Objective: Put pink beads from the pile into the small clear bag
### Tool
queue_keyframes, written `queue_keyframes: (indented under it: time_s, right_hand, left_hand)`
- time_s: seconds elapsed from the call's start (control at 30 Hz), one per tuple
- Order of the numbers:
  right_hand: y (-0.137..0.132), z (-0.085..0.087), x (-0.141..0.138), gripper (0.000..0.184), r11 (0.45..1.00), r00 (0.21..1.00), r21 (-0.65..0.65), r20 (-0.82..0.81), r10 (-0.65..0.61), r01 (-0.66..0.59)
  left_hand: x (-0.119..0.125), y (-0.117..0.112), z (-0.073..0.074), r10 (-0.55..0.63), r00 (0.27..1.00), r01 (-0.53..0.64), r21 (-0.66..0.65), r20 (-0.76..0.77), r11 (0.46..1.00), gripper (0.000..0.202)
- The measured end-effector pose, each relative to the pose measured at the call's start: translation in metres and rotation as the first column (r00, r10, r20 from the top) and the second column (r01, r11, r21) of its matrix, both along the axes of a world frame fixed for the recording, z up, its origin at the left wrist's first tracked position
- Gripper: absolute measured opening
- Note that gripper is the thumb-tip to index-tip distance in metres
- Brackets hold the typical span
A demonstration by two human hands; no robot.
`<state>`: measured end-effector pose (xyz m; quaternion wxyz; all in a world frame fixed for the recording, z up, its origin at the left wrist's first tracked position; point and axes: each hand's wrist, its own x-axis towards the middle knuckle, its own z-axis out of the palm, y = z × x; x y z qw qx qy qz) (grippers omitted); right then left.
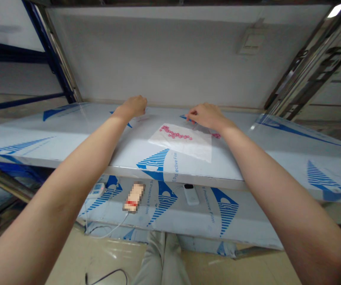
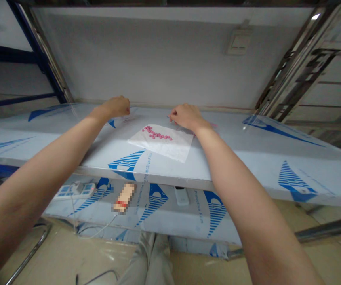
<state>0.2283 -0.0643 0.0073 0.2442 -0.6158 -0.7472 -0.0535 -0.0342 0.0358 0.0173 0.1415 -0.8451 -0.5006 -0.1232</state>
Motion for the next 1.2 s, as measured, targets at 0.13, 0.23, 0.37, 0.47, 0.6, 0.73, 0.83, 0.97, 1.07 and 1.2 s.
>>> queue_keyframes:
  time_s: [0.13,0.23,0.37,0.47,0.6,0.73,0.83,0.97,1.07,1.2]
  right_hand:
    - [0.0,0.0,-0.004,0.03,0.995,0.984,-0.043,-0.158,0.083,-0.091]
    - [-0.003,0.001,-0.012,0.043,0.973,0.911,-0.068,-0.371,0.181,-0.221]
    - [-0.007,0.004,-0.022,0.046,0.963,0.821,0.021,-0.518,0.24,-0.268]
    - [-0.006,0.007,-0.024,0.037,0.966,0.791,0.096,-0.558,0.253,-0.241]
    - [-0.006,0.007,-0.021,0.029,0.955,0.743,0.044,-0.618,0.257,-0.294]
    - [-0.008,0.003,-0.018,0.025,0.938,0.764,-0.103,-0.613,0.201,-0.33]
    - [-0.008,0.0,-0.018,0.024,0.932,0.747,-0.098,-0.629,0.214,-0.35]
    - [-0.007,0.002,-0.017,0.023,0.92,0.734,-0.076,-0.629,0.256,-0.385]
    - [-0.008,0.005,-0.017,0.024,0.905,0.723,-0.083,-0.633,0.276,-0.418]
    - [-0.009,0.007,-0.019,0.024,0.908,0.72,-0.071,-0.636,0.278,-0.413]
  left_hand:
    - [0.009,-0.01,0.007,-0.165,0.966,0.133,0.168,0.2,0.977,0.026]
    - [0.032,-0.026,0.005,-0.414,0.858,0.342,0.266,0.303,0.902,0.024]
    - [0.064,-0.049,-0.005,-0.567,0.751,0.467,0.334,0.338,0.819,0.021]
    - [0.075,-0.06,-0.009,-0.566,0.749,0.466,0.333,0.345,0.82,0.019]
    - [0.073,-0.054,-0.013,-0.546,0.74,0.433,0.341,0.394,0.834,0.02]
    - [0.069,-0.039,-0.02,-0.586,0.703,0.483,0.334,0.404,0.809,0.023]
    - [0.069,-0.035,-0.019,-0.585,0.695,0.51,0.287,0.419,0.811,0.024]
    - [0.071,-0.033,-0.014,-0.608,0.64,0.587,0.211,0.469,0.781,0.026]
    - [0.072,-0.029,-0.015,-0.622,0.537,0.667,0.165,0.57,0.727,0.026]
    - [0.069,-0.028,-0.019,-0.546,0.456,0.726,0.061,0.703,0.685,0.018]
